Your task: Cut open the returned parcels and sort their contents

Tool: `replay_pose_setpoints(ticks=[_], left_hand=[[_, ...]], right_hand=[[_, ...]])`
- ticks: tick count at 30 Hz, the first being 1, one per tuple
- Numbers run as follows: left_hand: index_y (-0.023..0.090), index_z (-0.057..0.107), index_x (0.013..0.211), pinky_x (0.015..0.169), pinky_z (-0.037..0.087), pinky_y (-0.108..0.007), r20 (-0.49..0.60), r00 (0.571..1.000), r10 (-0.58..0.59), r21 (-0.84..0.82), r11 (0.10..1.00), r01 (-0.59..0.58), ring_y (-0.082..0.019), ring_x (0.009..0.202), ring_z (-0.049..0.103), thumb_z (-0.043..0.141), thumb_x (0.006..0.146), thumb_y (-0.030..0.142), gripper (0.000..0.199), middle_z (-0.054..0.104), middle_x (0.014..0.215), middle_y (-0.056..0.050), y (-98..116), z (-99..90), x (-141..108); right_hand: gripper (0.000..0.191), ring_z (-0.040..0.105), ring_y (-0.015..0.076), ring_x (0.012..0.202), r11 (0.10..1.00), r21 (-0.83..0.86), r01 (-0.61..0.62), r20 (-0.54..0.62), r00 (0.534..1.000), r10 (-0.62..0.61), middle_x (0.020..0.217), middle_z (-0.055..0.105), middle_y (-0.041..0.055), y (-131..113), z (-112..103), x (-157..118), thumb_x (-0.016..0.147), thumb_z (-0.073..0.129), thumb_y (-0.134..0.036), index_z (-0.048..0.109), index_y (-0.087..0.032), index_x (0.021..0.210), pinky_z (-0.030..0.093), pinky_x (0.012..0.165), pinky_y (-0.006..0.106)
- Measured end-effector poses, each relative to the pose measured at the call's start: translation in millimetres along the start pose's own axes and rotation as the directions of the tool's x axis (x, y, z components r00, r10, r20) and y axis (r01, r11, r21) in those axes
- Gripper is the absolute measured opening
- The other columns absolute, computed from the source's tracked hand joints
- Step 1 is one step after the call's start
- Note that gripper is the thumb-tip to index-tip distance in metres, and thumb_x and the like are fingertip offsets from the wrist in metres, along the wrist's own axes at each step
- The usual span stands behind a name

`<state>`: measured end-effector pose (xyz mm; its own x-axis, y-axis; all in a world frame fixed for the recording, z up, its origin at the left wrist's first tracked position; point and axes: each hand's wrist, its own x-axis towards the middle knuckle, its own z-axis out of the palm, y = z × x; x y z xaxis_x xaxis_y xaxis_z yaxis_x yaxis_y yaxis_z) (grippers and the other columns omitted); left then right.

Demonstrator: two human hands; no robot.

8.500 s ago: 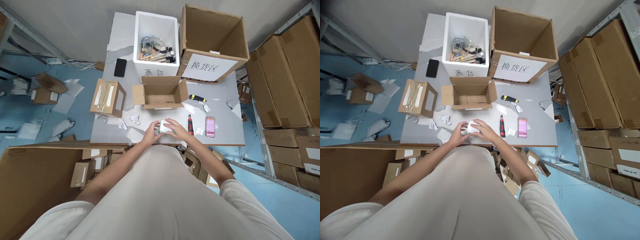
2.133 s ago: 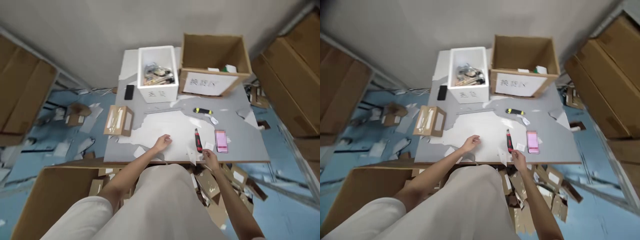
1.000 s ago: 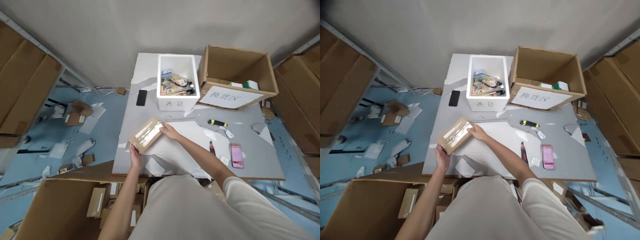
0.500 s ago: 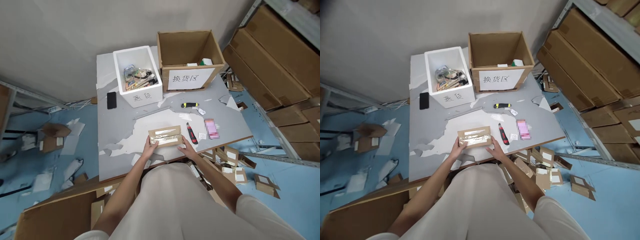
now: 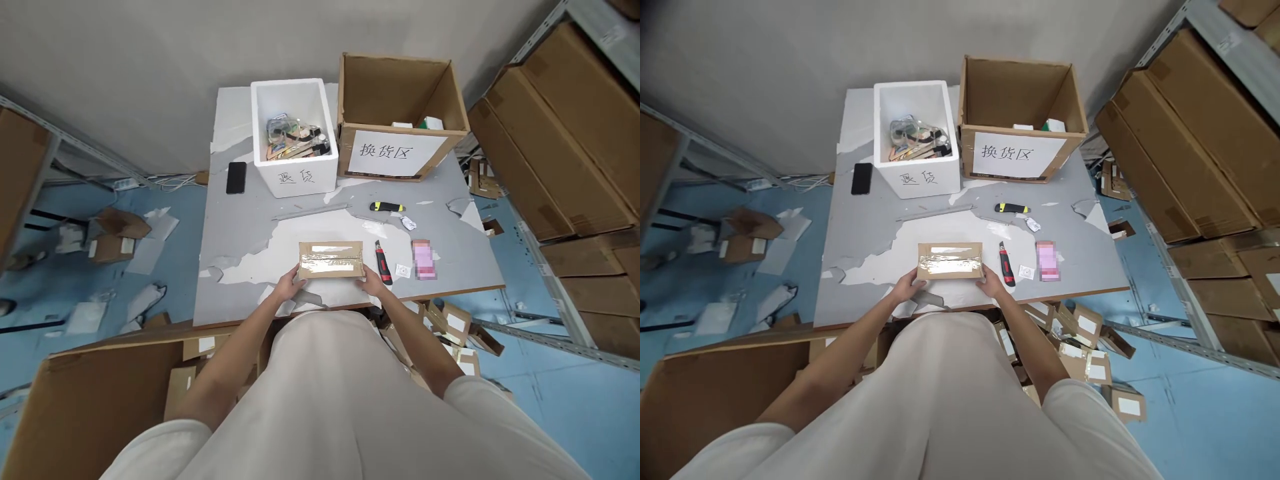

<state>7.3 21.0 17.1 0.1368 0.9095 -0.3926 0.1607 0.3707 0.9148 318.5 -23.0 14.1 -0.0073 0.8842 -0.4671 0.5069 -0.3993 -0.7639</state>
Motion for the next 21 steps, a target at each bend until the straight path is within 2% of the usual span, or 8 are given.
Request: replay_pose_setpoints(ticks=[4, 9, 13, 16, 18, 21], left_hand=[[0.023, 0.068, 0.102, 0.103, 0.039, -0.049, 0.054, 0.998, 0.009, 0.142, 0.990, -0.017, -0.033, 0.112, 0.059, 0.074, 0.061, 0.048, 0.048, 0.070, 0.109, -0.007, -14.2, 3.6, 0.5], [0.022, 0.069, 0.102, 0.096, 0.045, -0.045, 0.092, 0.995, 0.040, 0.213, 0.975, -0.059, -0.030, 0.102, 0.062, 0.063, 0.073, 0.052, 0.042, 0.071, 0.103, -0.006, -7.0, -5.2, -18.1], [0.022, 0.067, 0.108, 0.087, 0.050, -0.043, 0.045, 0.997, 0.067, 0.206, 0.976, -0.075, -0.028, 0.097, 0.062, 0.069, 0.069, 0.052, 0.049, 0.067, 0.101, -0.008, 7.1, -9.6, -29.3], [0.021, 0.069, 0.106, 0.082, 0.051, -0.042, -0.036, 0.995, 0.094, 0.241, 0.967, -0.083, -0.026, 0.088, 0.060, 0.074, 0.063, 0.052, 0.052, 0.061, 0.089, -0.007, 13.7, -8.0, -29.8], [0.022, 0.067, 0.111, 0.084, 0.050, -0.042, -0.053, 0.994, 0.098, 0.232, 0.969, -0.083, -0.024, 0.085, 0.058, 0.076, 0.061, 0.050, 0.058, 0.058, 0.085, -0.005, 14.6, -6.1, -28.7], [0.023, 0.062, 0.121, 0.089, 0.048, -0.044, -0.033, 0.997, 0.072, 0.216, 0.974, -0.063, -0.023, 0.083, 0.057, 0.077, 0.060, 0.049, 0.068, 0.056, 0.088, -0.004, 11.0, -3.2, -27.7]], right_hand=[[0.049, 0.063, 0.0230, 0.099, 0.999, -0.043, -0.019, 0.010, 1.000, 0.019, 0.109, 0.068, 0.0078, -0.1, 4.5, -0.1, 0.078, 0.052, -0.014, 0.053, -0.019, 0.127, 0.049, 0.090, 0.040], [0.030, 0.064, 0.0229, 0.093, 0.997, -0.080, 0.007, 0.045, 0.999, -0.003, 0.101, 0.069, 0.0079, -8.0, -3.6, -18.5, 0.084, 0.052, -0.027, 0.061, -0.019, 0.112, 0.050, 0.083, 0.035], [0.033, 0.062, 0.0201, 0.081, 0.988, -0.143, 0.057, 0.043, 0.998, -0.051, 0.091, 0.069, 0.0045, -26.2, -11.8, -31.3, 0.086, 0.052, -0.039, 0.061, -0.021, 0.112, 0.048, 0.076, 0.032], [0.040, 0.059, 0.0185, 0.075, 0.978, -0.168, 0.124, 0.045, 0.992, -0.118, 0.085, 0.067, 0.0030, -38.3, -11.7, -31.6, 0.084, 0.053, -0.045, 0.060, -0.021, 0.115, 0.047, 0.071, 0.030], [0.044, 0.058, 0.0180, 0.076, 0.976, -0.148, 0.160, 0.052, 0.987, -0.154, 0.089, 0.066, 0.0031, -41.3, -8.5, -27.5, 0.083, 0.055, -0.046, 0.059, -0.020, 0.118, 0.046, 0.071, 0.030], [0.050, 0.057, 0.0178, 0.082, 0.985, -0.095, 0.144, 0.053, 0.989, -0.139, 0.102, 0.065, 0.0049, -38.6, -1.9, -19.6, 0.081, 0.056, -0.046, 0.056, -0.021, 0.124, 0.047, 0.076, 0.031]])
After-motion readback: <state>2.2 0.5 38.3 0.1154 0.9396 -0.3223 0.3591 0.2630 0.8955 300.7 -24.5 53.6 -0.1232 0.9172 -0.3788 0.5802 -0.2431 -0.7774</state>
